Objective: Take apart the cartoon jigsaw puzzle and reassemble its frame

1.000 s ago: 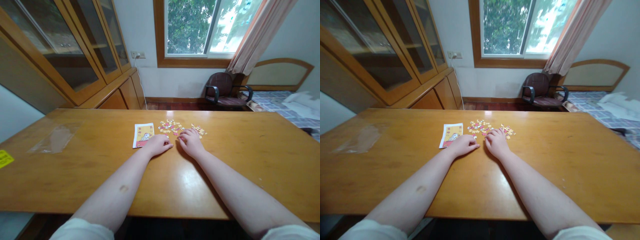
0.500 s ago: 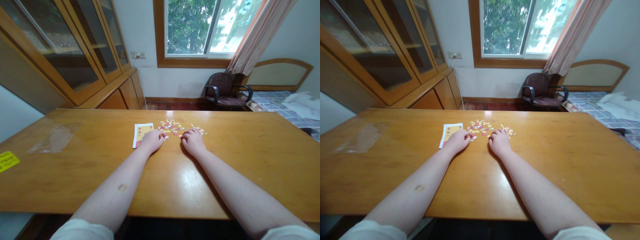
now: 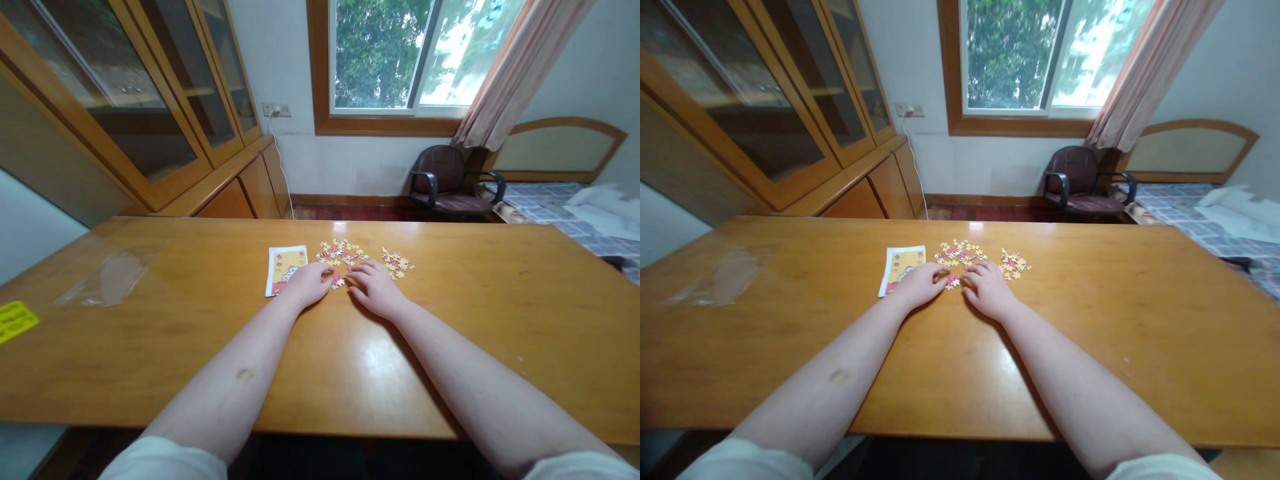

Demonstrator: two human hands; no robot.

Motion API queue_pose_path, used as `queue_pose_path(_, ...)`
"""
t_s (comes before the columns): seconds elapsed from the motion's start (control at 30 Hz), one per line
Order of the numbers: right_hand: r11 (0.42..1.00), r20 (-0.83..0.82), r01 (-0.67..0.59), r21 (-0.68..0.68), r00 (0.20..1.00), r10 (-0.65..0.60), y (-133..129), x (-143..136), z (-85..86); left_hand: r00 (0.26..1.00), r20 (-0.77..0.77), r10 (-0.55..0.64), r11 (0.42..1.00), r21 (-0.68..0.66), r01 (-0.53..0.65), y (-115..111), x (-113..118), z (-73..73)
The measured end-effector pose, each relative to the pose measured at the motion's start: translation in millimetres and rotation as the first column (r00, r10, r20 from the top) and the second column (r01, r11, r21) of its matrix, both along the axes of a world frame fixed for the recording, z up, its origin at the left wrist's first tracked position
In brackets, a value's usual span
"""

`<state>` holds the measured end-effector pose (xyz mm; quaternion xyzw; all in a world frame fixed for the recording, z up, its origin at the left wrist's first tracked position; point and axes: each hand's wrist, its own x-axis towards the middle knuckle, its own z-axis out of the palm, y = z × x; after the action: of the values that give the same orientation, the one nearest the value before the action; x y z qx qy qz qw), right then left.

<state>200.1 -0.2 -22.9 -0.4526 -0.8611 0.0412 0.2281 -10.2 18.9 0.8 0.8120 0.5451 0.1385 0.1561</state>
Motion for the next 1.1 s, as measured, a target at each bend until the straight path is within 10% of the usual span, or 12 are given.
queue_pose_path(0.73, 0.997, -0.040, -0.080, -0.017, 0.996, 0.079, 2.0, -1.7, -1.5, 0.978, -0.055, -0.201, 0.978, 0.045, 0.203, 1.8, -3.8, -1.7)
queue_pose_path(1.1, 0.999, -0.118, 0.032, -0.022, 0.992, -0.035, 9.0, 1.6, -9.1, 0.994, -0.099, -0.048, 0.998, 0.033, 0.052, 1.9, -4.0, 3.6)
